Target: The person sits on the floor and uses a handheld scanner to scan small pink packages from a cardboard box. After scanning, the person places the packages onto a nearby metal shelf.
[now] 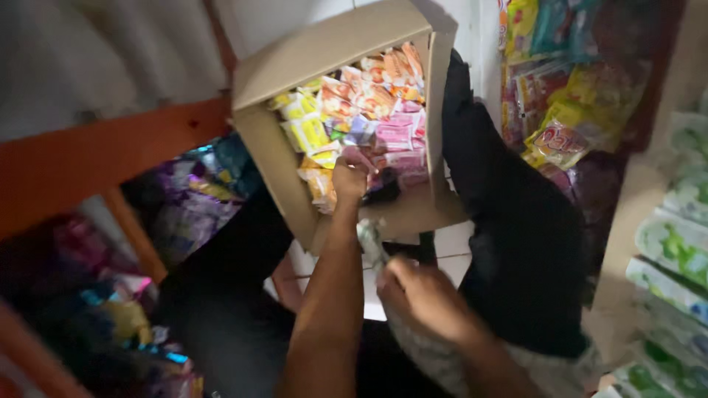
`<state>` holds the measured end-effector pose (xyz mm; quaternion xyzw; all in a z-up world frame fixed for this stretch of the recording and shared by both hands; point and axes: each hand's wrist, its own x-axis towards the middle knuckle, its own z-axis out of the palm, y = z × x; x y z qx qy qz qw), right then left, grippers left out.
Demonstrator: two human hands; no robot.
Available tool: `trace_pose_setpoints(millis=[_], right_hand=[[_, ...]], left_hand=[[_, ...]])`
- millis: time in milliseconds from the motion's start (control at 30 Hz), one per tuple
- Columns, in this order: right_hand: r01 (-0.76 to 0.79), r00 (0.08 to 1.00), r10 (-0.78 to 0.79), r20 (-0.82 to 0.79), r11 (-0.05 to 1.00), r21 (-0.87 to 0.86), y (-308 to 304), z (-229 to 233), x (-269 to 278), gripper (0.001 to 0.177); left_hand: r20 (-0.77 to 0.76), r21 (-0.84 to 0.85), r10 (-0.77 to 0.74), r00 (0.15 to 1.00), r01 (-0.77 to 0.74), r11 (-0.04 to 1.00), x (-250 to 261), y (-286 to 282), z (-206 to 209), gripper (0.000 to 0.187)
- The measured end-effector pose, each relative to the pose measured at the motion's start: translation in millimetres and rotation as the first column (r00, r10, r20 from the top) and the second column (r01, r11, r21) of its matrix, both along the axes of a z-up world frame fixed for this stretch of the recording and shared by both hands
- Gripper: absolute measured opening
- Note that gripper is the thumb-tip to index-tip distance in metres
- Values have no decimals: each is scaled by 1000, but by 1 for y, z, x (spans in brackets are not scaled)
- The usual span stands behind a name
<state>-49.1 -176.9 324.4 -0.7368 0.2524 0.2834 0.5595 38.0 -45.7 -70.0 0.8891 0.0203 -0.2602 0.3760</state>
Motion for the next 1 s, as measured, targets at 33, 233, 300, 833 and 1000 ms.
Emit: trace_pose_setpoints(millis=[33, 233, 300, 833, 1000], right_hand=[[-41, 994, 56, 97, 987, -157, -1, -1, 0, 20], [518, 795, -541, 276, 841, 156, -49, -5, -36, 12], [559, 680, -606, 412, 793, 244, -49, -9, -49, 8], [280, 797, -56, 601, 916, -286, 18, 6, -55, 32], [310, 855, -62, 514, 856, -413, 19, -18, -47, 38]], left_hand=[[-80, 21, 72, 994, -70, 997, 18, 0, 18, 24], [-134, -467, 12, 991, -73, 881, 42, 33, 202, 27], [-190, -562, -30, 981, -84, 823, 21, 45, 256, 38], [-326, -837, -354, 877, -93, 540, -97, 80, 343, 68], [-423, -792, -219, 879, -241, 561, -90, 72, 349, 58]])
